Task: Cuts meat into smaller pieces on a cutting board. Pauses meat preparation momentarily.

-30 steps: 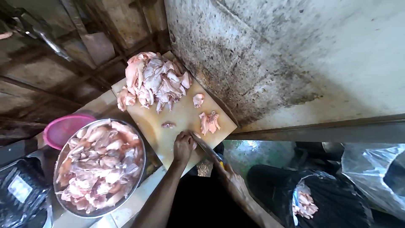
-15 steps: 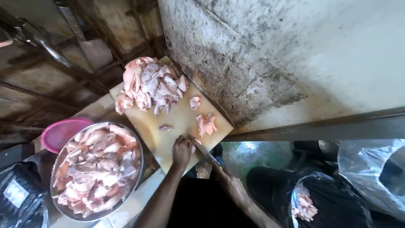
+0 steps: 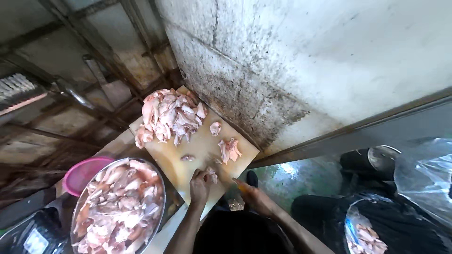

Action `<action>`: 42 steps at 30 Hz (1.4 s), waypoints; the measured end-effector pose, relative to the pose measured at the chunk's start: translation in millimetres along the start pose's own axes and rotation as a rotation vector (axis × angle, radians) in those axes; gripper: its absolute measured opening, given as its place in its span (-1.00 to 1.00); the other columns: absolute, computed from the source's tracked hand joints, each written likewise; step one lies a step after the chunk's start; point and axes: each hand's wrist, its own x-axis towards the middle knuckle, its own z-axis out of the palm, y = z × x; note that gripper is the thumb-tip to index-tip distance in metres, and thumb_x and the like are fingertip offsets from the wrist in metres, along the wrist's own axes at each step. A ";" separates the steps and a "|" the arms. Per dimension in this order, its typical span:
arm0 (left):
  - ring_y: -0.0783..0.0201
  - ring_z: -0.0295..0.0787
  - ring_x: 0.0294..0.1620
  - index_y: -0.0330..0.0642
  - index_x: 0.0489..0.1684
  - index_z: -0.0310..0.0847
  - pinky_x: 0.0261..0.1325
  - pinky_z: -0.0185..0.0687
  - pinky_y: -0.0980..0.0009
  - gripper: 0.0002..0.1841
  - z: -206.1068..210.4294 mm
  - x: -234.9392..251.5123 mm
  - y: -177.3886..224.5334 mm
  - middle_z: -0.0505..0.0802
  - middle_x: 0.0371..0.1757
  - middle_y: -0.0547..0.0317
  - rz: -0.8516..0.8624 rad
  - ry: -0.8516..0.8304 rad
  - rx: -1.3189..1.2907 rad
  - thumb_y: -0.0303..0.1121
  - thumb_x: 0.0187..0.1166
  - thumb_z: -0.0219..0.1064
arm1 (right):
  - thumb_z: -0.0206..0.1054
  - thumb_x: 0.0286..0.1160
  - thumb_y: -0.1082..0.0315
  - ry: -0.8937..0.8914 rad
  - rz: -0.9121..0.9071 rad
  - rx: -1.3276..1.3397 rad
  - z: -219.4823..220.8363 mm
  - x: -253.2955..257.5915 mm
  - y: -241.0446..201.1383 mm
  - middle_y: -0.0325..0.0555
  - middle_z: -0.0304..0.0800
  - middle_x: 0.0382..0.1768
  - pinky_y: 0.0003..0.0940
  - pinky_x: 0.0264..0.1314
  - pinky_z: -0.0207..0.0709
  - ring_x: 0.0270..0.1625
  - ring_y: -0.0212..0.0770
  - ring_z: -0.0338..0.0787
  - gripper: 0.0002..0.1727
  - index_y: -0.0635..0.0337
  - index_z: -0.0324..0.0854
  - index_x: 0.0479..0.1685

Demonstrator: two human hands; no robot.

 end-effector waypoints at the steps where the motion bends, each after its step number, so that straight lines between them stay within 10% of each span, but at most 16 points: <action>1: 0.33 0.84 -0.18 -0.20 -0.22 0.90 0.04 0.83 0.39 -0.87 0.5 -1.4 -2.2 0.86 -0.12 0.09 -0.005 -0.001 -0.038 -0.36 0.48 0.47 | 0.16 0.78 0.11 -0.028 0.000 0.097 -4.2 -2.3 8.4 0.00 0.81 0.23 0.06 0.20 0.72 0.03 -0.05 0.87 -0.35 -0.47 0.17 0.85; 9: 0.32 0.80 -0.24 -0.13 -0.22 0.91 -0.09 0.83 0.33 -0.84 -15.2 9.1 7.6 0.83 -0.08 0.09 -0.038 0.078 -0.128 -0.26 0.47 0.50 | 0.14 0.73 0.15 0.165 -0.124 0.447 -28.7 -31.2 -19.8 -0.14 0.79 -0.25 -0.25 -0.48 0.59 -0.48 -0.22 0.66 -0.38 -0.30 0.31 0.81; 12: 0.14 0.78 0.28 -0.07 0.31 0.77 0.36 0.74 0.17 -0.64 -22.6 37.9 43.5 0.77 0.34 0.02 -0.054 -0.216 0.018 -0.24 0.57 0.38 | 0.13 0.74 0.17 0.278 -0.132 0.446 -31.5 -48.0 -18.5 -0.14 0.82 -0.23 -0.27 -0.51 0.60 -0.49 -0.22 0.67 -0.38 -0.25 0.29 0.82; 14: 0.04 0.59 0.54 -0.01 0.47 0.66 0.52 0.61 0.08 -0.59 -10.6 56.4 55.6 0.68 0.51 0.06 0.017 -0.381 0.125 -0.24 0.66 0.27 | 0.13 0.74 0.19 0.335 -0.140 0.439 -29.0 -56.9 -12.7 -0.14 0.83 -0.20 -0.29 -0.51 0.61 -0.48 -0.23 0.68 -0.38 -0.23 0.29 0.83; 19: -0.01 0.66 0.46 -0.02 0.33 0.74 0.42 0.66 -0.01 -0.66 -9.2 88.4 51.8 0.76 0.41 0.07 0.197 -0.525 0.221 -0.37 0.63 0.26 | 0.16 0.71 0.23 0.404 -0.144 0.347 -25.1 -78.7 4.1 -0.18 0.84 -0.21 -0.29 -0.47 0.66 -0.46 -0.26 0.71 -0.37 -0.26 0.32 0.81; 28: -0.02 0.64 0.47 -0.05 0.20 0.82 0.52 0.60 0.03 -0.70 -76.1 82.6 -15.0 0.72 0.45 0.03 0.087 -0.150 0.205 -0.49 0.61 0.29 | 0.17 0.71 0.24 0.459 -0.040 0.249 -7.3 -114.2 38.2 -0.22 0.88 -0.22 -0.27 -0.36 0.72 -0.45 -0.30 0.75 -0.37 -0.27 0.33 0.81; 32: -0.04 0.40 0.71 0.05 0.64 0.53 0.66 0.45 0.01 -0.38 -53.9 41.4 16.4 0.53 0.68 -0.02 0.122 -0.452 0.207 -0.08 0.54 0.42 | 0.17 0.72 0.25 0.458 -0.028 0.252 -6.5 -115.6 38.5 -0.22 0.87 -0.22 -0.27 -0.35 0.71 -0.44 -0.30 0.74 -0.37 -0.25 0.32 0.81; 39: -0.10 0.57 0.51 -0.19 0.29 0.66 0.52 0.56 0.04 -0.63 -16.2 44.1 56.8 0.67 0.43 -0.12 0.124 -0.690 0.255 -0.35 0.52 0.31 | 0.20 0.72 0.23 0.498 -0.005 0.152 -20.7 -125.5 46.5 -0.21 0.88 -0.21 -0.19 -0.25 0.76 -0.38 -0.28 0.80 -0.38 -0.28 0.34 0.80; 42: -0.06 0.65 0.44 -0.15 0.26 0.70 0.48 0.60 0.01 -0.62 -18.2 63.0 74.3 0.73 0.36 -0.08 0.059 -0.608 0.262 -0.16 0.62 0.24 | 0.22 0.71 0.27 0.502 -0.006 0.103 -26.5 -135.5 50.1 -0.11 0.91 -0.12 -0.13 -0.13 0.79 -0.29 -0.23 0.85 -0.37 -0.19 0.34 0.80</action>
